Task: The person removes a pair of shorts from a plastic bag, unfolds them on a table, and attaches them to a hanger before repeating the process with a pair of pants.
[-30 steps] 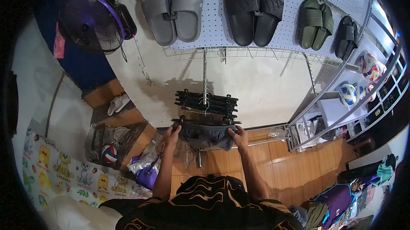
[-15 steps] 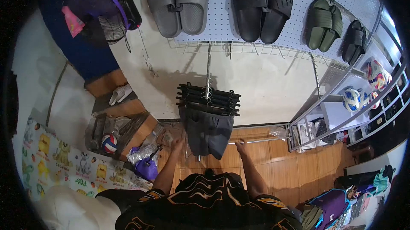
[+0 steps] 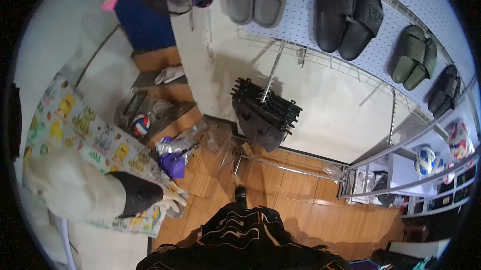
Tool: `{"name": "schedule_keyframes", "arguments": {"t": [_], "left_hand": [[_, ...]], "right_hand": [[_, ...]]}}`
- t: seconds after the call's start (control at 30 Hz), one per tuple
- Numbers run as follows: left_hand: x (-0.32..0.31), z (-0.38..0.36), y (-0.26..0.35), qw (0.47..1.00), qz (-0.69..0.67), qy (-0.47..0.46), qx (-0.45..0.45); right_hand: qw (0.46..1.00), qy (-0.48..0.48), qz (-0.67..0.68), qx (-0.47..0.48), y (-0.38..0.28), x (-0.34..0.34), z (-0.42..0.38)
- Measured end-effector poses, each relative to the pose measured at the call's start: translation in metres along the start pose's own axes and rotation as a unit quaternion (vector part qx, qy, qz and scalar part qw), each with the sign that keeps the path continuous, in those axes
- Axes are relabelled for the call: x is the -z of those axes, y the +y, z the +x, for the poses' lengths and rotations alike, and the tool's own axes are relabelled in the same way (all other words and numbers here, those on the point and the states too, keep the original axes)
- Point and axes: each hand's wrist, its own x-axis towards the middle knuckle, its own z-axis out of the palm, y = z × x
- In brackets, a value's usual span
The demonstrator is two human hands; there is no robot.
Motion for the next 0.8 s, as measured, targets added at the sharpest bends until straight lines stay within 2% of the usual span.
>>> {"name": "schedule_keyframes", "arguments": {"t": [0.07,0.17,0.2,0.23,0.27,0.3,0.33,0.37,0.47,0.53,0.63,0.67,0.73,0.77,0.8], "left_hand": [[-0.003,0.008,-0.028,1.0,0.024,-0.006,-0.018],[-0.036,0.022,-0.053,0.981,0.165,-0.015,-0.105],[-0.055,0.014,-0.065,0.967,0.161,-0.041,-0.193],[-0.072,0.005,-0.069,0.943,0.236,-0.031,-0.232],[-0.085,-0.005,-0.076,0.912,0.311,-0.02,-0.267],[-0.1,-0.014,-0.086,0.936,0.272,-0.019,-0.223],[-0.113,-0.016,-0.095,0.956,0.23,-0.019,-0.183],[-0.119,-0.018,-0.106,0.948,0.246,-0.036,-0.199],[-0.116,-0.035,-0.137,0.933,0.268,-0.075,-0.226],[-0.108,-0.031,-0.159,0.941,0.244,-0.089,-0.217],[-0.068,-0.029,-0.192,0.95,0.241,-0.07,-0.187],[-0.052,-0.034,-0.206,0.971,0.174,-0.04,-0.158],[-0.007,0.02,-0.258,0.962,0.111,-0.029,-0.247],[0.015,0.024,-0.276,0.953,0.082,-0.027,-0.291],[0.038,0.017,-0.295,0.97,0.036,-0.002,-0.241]], "right_hand": [[0.999,-0.005,-0.036,0.002,-0.015,0.011,0.003],[0.994,-0.06,-0.084,0.042,-0.049,0.022,0.029],[0.98,-0.15,-0.096,0.084,-0.059,0.035,0.066],[0.958,-0.239,-0.097,0.125,-0.072,0.042,0.092],[0.97,-0.045,-0.22,0.089,-0.09,0.029,0.128],[0.965,-0.049,-0.237,0.105,-0.114,0.011,0.115],[0.96,0.002,-0.258,0.108,-0.14,-0.015,0.069],[0.962,-0.026,-0.243,0.125,-0.156,-0.027,0.049],[0.942,-0.031,-0.286,0.172,-0.164,-0.054,0.023],[0.93,-0.03,-0.314,0.188,-0.152,-0.071,0.014],[0.926,-0.054,-0.362,0.092,-0.104,-0.074,0.036],[0.918,-0.068,-0.386,0.065,-0.085,-0.072,0.035],[0.888,-0.072,-0.453,0.036,-0.039,-0.067,0.03],[0.866,-0.062,-0.495,0.034,-0.016,-0.061,0.029],[0.833,-0.059,-0.55,0.021,0.001,-0.056,0.026]]}}
